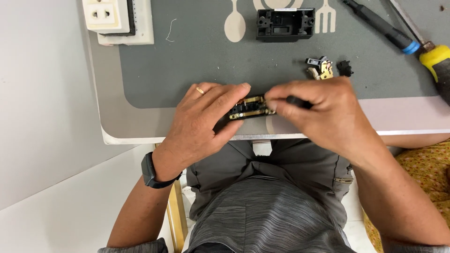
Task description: Assembling or repairing a small electrical component using a screwdriver to manipulate internal parts and screws.
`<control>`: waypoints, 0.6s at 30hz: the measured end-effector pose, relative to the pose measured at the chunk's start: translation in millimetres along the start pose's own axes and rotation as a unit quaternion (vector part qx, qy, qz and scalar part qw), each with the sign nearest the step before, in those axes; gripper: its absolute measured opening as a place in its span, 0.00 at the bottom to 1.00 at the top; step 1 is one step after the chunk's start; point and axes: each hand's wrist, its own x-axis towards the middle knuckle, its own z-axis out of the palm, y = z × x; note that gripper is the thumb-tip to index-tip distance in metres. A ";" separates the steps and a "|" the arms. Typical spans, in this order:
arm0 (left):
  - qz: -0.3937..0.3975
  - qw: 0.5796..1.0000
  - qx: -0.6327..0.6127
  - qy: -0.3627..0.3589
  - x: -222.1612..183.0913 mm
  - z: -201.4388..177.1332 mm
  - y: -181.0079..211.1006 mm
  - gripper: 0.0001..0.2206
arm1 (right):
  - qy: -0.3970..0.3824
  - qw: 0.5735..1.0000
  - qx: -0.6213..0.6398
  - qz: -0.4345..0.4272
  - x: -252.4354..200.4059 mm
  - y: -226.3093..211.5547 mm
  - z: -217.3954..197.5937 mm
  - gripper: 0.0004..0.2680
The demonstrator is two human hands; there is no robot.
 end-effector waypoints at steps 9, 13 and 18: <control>0.003 1.000 0.002 -0.002 3.5 -2.2 2.8 0.24 | 0.032 0.999 -0.003 0.010 -3.4 -11.7 -0.6 0.06; 0.007 1.000 0.003 0.001 1.1 0.1 1.1 0.24 | 0.032 0.999 0.001 0.015 -4.0 -12.1 -0.8 0.06; 0.016 1.000 0.021 0.014 -1.3 0.7 0.9 0.24 | 0.040 0.996 0.026 0.080 -5.8 -12.7 -1.9 0.05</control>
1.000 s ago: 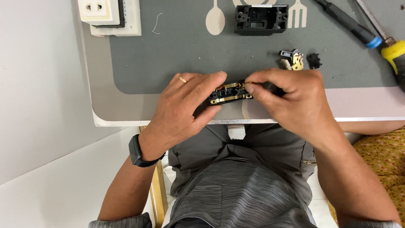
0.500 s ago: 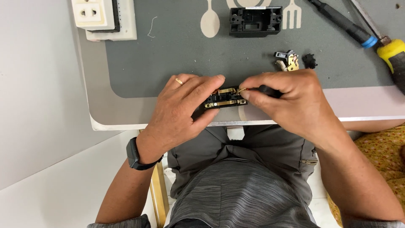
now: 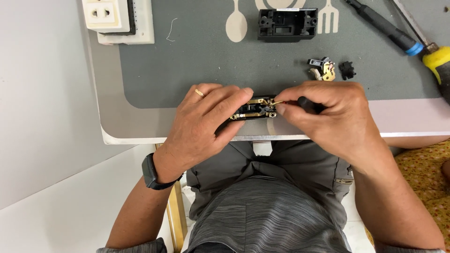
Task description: Assembling or repairing a small electrical component using a screwdriver to manipulate internal parts and screws.
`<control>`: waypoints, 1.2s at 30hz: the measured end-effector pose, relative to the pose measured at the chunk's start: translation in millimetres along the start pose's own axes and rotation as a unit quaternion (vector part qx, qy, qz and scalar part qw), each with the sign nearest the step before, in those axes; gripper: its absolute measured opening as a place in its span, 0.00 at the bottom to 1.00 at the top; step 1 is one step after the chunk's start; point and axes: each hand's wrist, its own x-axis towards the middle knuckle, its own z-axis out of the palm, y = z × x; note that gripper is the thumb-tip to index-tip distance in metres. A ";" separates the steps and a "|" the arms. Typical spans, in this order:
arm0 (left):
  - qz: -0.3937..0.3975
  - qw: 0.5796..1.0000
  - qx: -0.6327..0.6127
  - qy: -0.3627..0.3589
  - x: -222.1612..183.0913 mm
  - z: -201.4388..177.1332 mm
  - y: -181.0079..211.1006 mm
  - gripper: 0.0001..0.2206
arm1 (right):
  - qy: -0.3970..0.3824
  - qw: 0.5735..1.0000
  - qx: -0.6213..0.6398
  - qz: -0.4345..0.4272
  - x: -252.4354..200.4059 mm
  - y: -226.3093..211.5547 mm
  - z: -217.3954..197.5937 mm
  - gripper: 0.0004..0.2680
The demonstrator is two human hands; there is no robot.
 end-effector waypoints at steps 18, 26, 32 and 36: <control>0.010 0.999 -0.039 0.021 -11.6 5.4 -5.2 0.25 | 0.021 1.000 -0.011 -0.009 -4.2 6.6 3.1 0.04; 0.007 1.000 -0.027 0.008 -4.1 2.1 -2.0 0.24 | -0.013 1.000 -0.006 0.003 2.2 -1.4 3.4 0.04; 0.013 1.000 -0.001 -0.018 1.7 -0.8 0.2 0.22 | -0.047 0.996 -0.066 -0.048 7.1 -2.6 0.9 0.04; -0.002 0.999 -0.019 -0.032 4.2 -1.6 2.5 0.22 | -0.011 0.997 -0.069 -0.027 7.0 -4.2 3.8 0.05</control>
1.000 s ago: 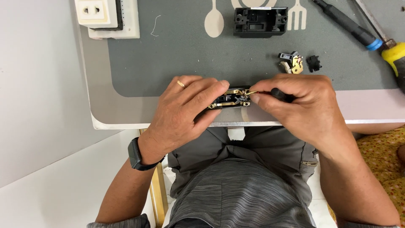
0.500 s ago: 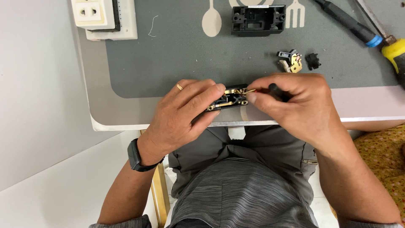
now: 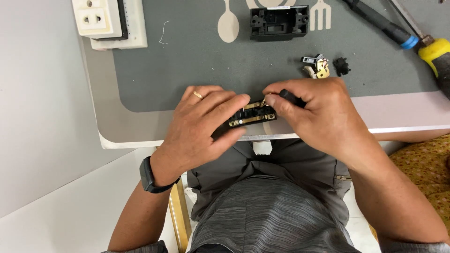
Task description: Assembling or repairing a small electrical component using a screwdriver to manipulate internal parts and screws.
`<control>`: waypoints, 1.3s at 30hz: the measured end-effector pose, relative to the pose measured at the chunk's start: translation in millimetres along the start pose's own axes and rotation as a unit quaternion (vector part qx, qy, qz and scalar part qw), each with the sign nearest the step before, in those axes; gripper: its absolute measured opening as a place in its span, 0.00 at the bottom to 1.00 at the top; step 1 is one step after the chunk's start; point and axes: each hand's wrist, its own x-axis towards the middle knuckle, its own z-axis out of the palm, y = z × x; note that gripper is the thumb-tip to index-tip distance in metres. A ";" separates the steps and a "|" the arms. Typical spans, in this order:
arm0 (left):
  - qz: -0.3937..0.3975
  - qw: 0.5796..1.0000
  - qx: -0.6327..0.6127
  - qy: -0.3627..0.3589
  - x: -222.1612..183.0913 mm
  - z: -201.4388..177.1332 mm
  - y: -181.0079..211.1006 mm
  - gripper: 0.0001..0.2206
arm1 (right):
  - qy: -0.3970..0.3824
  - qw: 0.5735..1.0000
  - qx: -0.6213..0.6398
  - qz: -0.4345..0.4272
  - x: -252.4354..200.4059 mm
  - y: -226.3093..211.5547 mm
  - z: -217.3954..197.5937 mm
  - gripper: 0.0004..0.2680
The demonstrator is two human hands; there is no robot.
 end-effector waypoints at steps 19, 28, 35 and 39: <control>-0.084 0.985 -0.142 -0.040 50.7 -23.3 10.1 0.15 | 0.269 0.939 0.213 -0.026 -61.0 38.3 11.9 0.10; -0.146 0.949 -0.210 -0.185 67.3 -19.6 7.2 0.08 | 0.208 0.960 0.177 0.051 -75.1 28.1 21.0 0.04; -0.225 0.930 -0.239 -0.164 52.5 -23.6 10.6 0.10 | 0.185 0.975 0.126 -0.006 -65.0 27.3 26.4 0.04; -0.229 0.933 -0.235 -0.148 53.6 -22.9 13.2 0.09 | 0.213 0.963 0.159 0.037 -60.0 25.0 25.7 0.03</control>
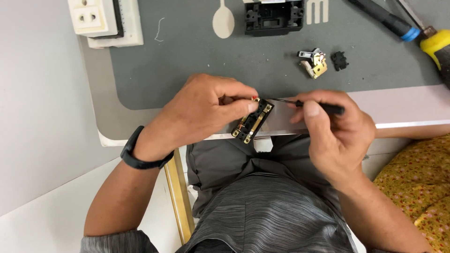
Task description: Assembling or repairing a small electrical component using a screwdriver to manipulate internal parts and screws.
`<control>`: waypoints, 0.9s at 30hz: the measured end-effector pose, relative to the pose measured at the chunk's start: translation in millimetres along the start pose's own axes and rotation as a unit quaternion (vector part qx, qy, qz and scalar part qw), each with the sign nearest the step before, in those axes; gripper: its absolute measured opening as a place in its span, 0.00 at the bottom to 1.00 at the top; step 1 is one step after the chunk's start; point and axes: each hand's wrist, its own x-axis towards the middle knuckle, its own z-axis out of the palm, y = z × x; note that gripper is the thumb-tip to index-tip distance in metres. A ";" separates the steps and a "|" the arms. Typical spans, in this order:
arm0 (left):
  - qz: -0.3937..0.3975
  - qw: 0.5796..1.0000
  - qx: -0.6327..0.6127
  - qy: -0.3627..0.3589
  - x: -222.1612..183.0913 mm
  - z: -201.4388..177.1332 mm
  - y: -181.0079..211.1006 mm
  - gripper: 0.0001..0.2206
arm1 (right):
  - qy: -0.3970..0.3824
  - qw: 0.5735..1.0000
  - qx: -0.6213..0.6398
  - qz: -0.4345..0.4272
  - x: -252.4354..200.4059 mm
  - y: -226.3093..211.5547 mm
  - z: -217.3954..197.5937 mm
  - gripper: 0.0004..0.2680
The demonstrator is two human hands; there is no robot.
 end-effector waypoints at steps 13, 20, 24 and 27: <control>0.062 0.929 0.358 0.076 -23.4 35.3 23.3 0.34 | 0.000 0.987 0.131 0.090 7.0 -3.6 -18.0 0.04; 0.152 0.904 0.395 0.059 -24.1 25.4 -14.9 0.25 | -0.015 0.994 0.088 0.063 -2.0 3.0 -28.0 0.05; 0.205 0.926 0.318 0.018 -24.1 1.4 -8.0 0.27 | -0.043 0.997 -0.064 -0.014 -15.7 -0.4 -31.7 0.04; 0.256 0.901 0.350 -0.009 -18.4 0.3 -5.6 0.24 | -0.057 0.986 -0.158 0.010 -31.1 -7.0 -28.8 0.08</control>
